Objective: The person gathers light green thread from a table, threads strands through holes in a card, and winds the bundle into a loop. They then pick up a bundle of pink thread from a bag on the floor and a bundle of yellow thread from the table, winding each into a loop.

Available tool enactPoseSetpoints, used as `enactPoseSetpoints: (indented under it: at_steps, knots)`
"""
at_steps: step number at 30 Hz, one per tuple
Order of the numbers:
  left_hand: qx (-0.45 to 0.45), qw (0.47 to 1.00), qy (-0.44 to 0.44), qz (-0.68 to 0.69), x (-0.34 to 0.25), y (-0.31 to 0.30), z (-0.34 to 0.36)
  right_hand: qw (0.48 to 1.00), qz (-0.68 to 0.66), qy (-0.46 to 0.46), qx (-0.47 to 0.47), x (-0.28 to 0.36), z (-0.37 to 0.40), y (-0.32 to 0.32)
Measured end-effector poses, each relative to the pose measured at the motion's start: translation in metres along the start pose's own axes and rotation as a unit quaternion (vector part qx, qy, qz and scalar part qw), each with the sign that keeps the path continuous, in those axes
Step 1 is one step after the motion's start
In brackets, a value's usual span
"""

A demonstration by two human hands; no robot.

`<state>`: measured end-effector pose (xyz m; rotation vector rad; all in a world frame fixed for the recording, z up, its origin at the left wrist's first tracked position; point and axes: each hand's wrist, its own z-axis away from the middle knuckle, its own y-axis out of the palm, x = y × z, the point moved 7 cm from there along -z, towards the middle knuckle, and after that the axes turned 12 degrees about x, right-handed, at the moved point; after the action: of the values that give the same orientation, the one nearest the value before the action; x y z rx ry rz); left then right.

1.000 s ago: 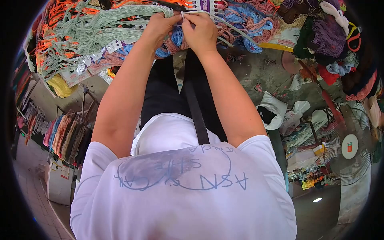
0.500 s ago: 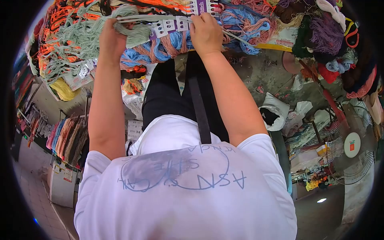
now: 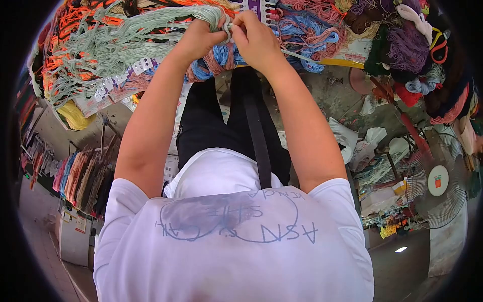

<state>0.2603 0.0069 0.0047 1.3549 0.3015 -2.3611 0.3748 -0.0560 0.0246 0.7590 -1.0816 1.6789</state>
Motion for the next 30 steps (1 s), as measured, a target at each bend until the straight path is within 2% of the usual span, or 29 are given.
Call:
enactPoseSetpoints:
  at_steps: [3, 5, 6, 9, 10, 11, 12, 13, 15, 17, 19, 20, 21, 22, 23, 25, 27, 29, 30]
  knots:
    - [-0.037, 0.998, -0.016, -0.039, 0.014, -0.021, 0.008, 0.997, -0.021, 0.045, 0.052, -0.018, -0.011, 0.004]
    - [-0.084, 0.996, -0.013, 0.036, 0.013, -0.046, 0.034, 0.989, 0.134, 0.043, 0.047, -0.04, -0.016, 0.005]
    - [-0.117, 0.991, -0.031, 0.065, 0.009, -0.064, 0.052, 0.992, 0.086, 0.063, 0.064, -0.048, -0.019, 0.004]
    - [-0.258, 0.943, -0.073, 0.196, -0.006, -0.113, 0.115, 0.988, 0.108, 0.106, 0.036, -0.05, -0.019, 0.004]
    - [-0.248, 0.938, -0.039, 0.239, -0.004, -0.136, 0.133, 0.989, 0.108, 0.095, 0.016, -0.05, -0.018, 0.003]
    - [-0.291, 0.919, -0.024, 0.264, -0.011, -0.161, 0.151, 0.989, 0.104, 0.101, 0.015, -0.052, -0.019, 0.004]
    - [-0.279, 0.914, 0.014, 0.294, -0.023, -0.183, 0.168, 0.989, 0.1, 0.107, 0.015, -0.053, -0.02, 0.005]
    - [-0.306, 0.907, 0.031, 0.288, -0.032, -0.206, 0.184, 0.986, 0.105, 0.128, 0.014, -0.053, -0.02, 0.005]
    - [-0.296, 0.9, 0.084, 0.308, -0.058, -0.241, 0.2, 0.986, 0.104, 0.131, 0.013, -0.054, -0.022, 0.006]
    - [-0.407, 0.904, 0.029, 0.128, -0.087, -0.26, 0.214, 0.986, 0.094, 0.137, 0.014, -0.053, -0.022, 0.006]
    - [-0.428, 0.902, 0.049, -0.006, -0.111, -0.272, 0.226, 0.983, 0.102, 0.149, 0.018, -0.045, -0.016, 0.005]
    - [-0.438, 0.894, 0.067, -0.067, -0.141, -0.252, 0.224, 0.991, 0.081, 0.104, -0.01, -0.036, -0.012, 0.004]
    - [-0.427, 0.9, 0.056, -0.062, -0.143, -0.246, 0.228, 0.994, 0.052, 0.088, -0.038, -0.014, -0.006, -0.002]
    - [-0.397, 0.912, 0.086, 0.052, -0.156, -0.216, 0.22, 0.995, 0.022, 0.071, -0.065, 0.014, 0.002, -0.008]
    - [-0.327, 0.937, 0.076, 0.101, -0.178, -0.175, 0.21, 0.995, -0.047, 0.038, -0.084, 0.045, 0.009, -0.01]
    - [-0.188, 0.948, 0.101, 0.236, -0.204, -0.113, 0.196, 0.974, -0.189, -0.063, -0.107, 0.133, 0.03, -0.018]
    - [-0.125, 0.917, 0.113, 0.362, -0.219, -0.068, 0.192, 0.95, -0.242, -0.188, -0.059, 0.212, 0.049, -0.023]
    - [-0.042, 0.906, 0.115, 0.404, -0.233, -0.045, 0.196, 0.946, -0.209, -0.246, 0.03, 0.267, 0.066, -0.027]
    - [-0.06, 0.892, 0.115, 0.434, -0.24, -0.037, 0.199, 0.937, -0.232, -0.26, 0.015, 0.278, 0.07, -0.026]
